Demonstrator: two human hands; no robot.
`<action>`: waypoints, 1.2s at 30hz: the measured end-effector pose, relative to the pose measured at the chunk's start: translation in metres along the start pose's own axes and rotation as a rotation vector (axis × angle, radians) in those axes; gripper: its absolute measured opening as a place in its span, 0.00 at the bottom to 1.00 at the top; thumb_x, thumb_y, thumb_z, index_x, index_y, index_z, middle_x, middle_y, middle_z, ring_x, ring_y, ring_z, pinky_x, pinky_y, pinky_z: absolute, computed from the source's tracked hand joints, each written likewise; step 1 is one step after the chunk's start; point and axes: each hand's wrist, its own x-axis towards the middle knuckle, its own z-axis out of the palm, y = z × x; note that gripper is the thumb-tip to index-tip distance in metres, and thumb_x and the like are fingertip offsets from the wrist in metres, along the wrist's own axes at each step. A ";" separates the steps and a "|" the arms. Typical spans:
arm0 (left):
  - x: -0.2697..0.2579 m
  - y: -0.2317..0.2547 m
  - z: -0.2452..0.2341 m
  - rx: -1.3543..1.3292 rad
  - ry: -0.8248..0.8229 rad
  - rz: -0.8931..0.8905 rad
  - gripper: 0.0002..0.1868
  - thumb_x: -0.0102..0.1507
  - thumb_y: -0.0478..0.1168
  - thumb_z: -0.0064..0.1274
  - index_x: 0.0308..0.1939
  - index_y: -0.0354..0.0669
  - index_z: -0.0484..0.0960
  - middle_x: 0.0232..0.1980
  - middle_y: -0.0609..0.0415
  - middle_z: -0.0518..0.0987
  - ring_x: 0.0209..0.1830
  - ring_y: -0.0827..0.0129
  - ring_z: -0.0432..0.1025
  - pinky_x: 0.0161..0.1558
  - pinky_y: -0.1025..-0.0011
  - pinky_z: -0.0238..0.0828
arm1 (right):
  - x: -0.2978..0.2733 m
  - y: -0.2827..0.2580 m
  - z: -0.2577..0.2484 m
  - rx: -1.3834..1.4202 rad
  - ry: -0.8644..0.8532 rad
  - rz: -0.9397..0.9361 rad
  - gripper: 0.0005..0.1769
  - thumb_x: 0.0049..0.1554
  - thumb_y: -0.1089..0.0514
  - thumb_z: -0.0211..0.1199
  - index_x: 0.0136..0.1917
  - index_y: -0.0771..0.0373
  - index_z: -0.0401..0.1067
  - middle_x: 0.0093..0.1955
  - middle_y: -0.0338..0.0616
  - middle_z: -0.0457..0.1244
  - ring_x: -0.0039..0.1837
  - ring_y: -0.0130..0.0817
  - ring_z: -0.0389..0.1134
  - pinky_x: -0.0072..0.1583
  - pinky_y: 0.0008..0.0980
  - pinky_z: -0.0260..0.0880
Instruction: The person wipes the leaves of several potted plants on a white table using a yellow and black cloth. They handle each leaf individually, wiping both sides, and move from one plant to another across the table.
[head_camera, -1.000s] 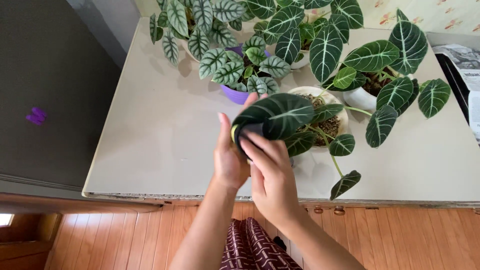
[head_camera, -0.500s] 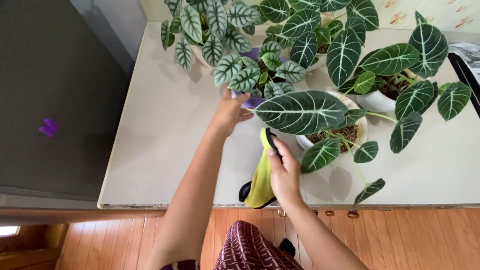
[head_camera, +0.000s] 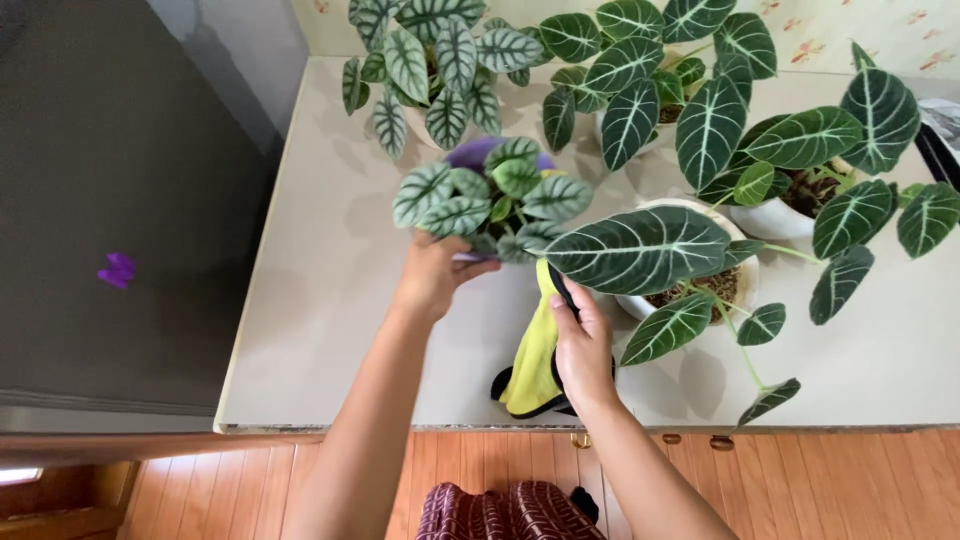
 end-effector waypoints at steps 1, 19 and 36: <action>-0.006 0.004 -0.014 -0.001 0.006 0.006 0.27 0.55 0.22 0.44 0.59 0.29 0.63 0.51 0.23 0.75 0.38 0.22 0.75 0.42 0.34 0.79 | 0.000 0.000 0.003 0.003 -0.008 -0.001 0.18 0.61 0.63 0.59 0.65 0.61 0.75 0.62 0.49 0.68 0.64 0.31 0.66 0.68 0.38 0.67; -0.118 0.054 -0.076 0.209 0.152 0.109 0.30 0.62 0.31 0.44 0.69 0.30 0.59 0.66 0.25 0.67 0.47 0.26 0.75 0.53 0.43 0.77 | -0.030 -0.017 -0.004 0.075 -0.100 -0.174 0.17 0.63 0.67 0.55 0.66 0.66 0.72 0.66 0.51 0.66 0.69 0.34 0.64 0.71 0.41 0.62; -0.116 -0.019 0.097 -0.120 -0.576 0.022 0.34 0.66 0.61 0.46 0.72 0.53 0.70 0.60 0.46 0.79 0.59 0.50 0.76 0.62 0.46 0.72 | -0.024 -0.117 -0.124 0.023 0.013 -0.632 0.19 0.67 0.66 0.53 0.70 0.72 0.64 0.71 0.54 0.59 0.75 0.44 0.59 0.76 0.46 0.57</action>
